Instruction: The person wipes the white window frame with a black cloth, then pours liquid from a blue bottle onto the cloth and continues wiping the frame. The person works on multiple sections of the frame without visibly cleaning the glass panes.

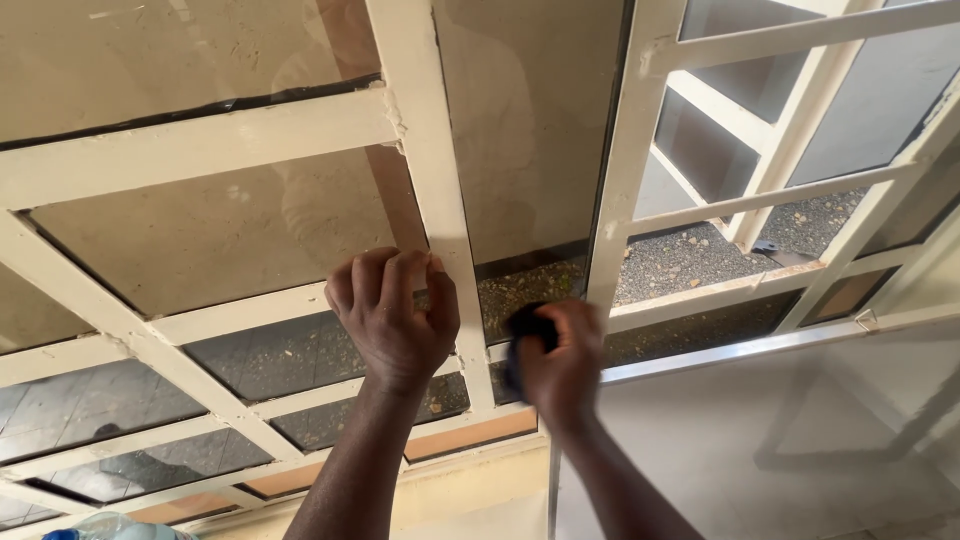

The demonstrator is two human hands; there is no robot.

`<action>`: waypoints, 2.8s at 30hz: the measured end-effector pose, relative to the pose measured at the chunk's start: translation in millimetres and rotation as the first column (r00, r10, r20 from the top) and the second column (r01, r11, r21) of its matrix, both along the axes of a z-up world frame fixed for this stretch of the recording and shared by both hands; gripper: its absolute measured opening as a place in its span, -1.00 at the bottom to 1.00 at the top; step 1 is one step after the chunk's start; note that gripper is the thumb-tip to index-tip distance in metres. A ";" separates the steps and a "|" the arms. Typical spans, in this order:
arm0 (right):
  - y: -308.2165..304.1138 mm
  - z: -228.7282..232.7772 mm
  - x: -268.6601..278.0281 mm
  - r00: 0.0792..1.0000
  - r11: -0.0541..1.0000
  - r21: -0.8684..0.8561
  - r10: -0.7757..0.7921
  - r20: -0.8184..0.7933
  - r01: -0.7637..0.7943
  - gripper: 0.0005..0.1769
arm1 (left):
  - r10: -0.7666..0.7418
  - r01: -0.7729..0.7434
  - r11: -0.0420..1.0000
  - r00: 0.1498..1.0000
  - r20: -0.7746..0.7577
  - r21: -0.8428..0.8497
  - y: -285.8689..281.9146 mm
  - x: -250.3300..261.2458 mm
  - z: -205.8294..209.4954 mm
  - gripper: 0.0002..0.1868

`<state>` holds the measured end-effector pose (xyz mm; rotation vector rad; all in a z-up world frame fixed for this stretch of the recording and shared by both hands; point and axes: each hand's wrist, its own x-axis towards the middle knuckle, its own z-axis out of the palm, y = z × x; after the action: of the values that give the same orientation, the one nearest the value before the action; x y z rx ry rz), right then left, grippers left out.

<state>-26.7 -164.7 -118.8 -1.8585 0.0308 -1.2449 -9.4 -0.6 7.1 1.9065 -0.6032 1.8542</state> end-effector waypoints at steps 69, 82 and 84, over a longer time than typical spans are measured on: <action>-94.5 23.2 17.1 0.978 0.991 -0.086 -0.090 0.188 0.107 -0.65 | 0.065 -0.063 0.997 0.997 0.044 -0.046 -23.6 15.5 -16.6 -0.80; -114.3 50.0 9.0 0.988 0.997 -0.073 0.036 0.152 -0.025 -0.66 | 0.068 -0.063 0.997 0.993 0.098 -0.053 -46.2 38.7 -20.2 -0.74; -115.9 27.2 7.1 0.999 0.994 -0.099 0.048 0.005 -0.047 -0.66 | 0.080 -0.079 0.997 0.991 0.108 -0.010 -44.9 30.6 -16.7 -0.78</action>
<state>-19.6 -280.6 -91.5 -1.9280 -0.0799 -1.2394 21.2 -45.5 -9.6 1.8605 -0.5627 2.0184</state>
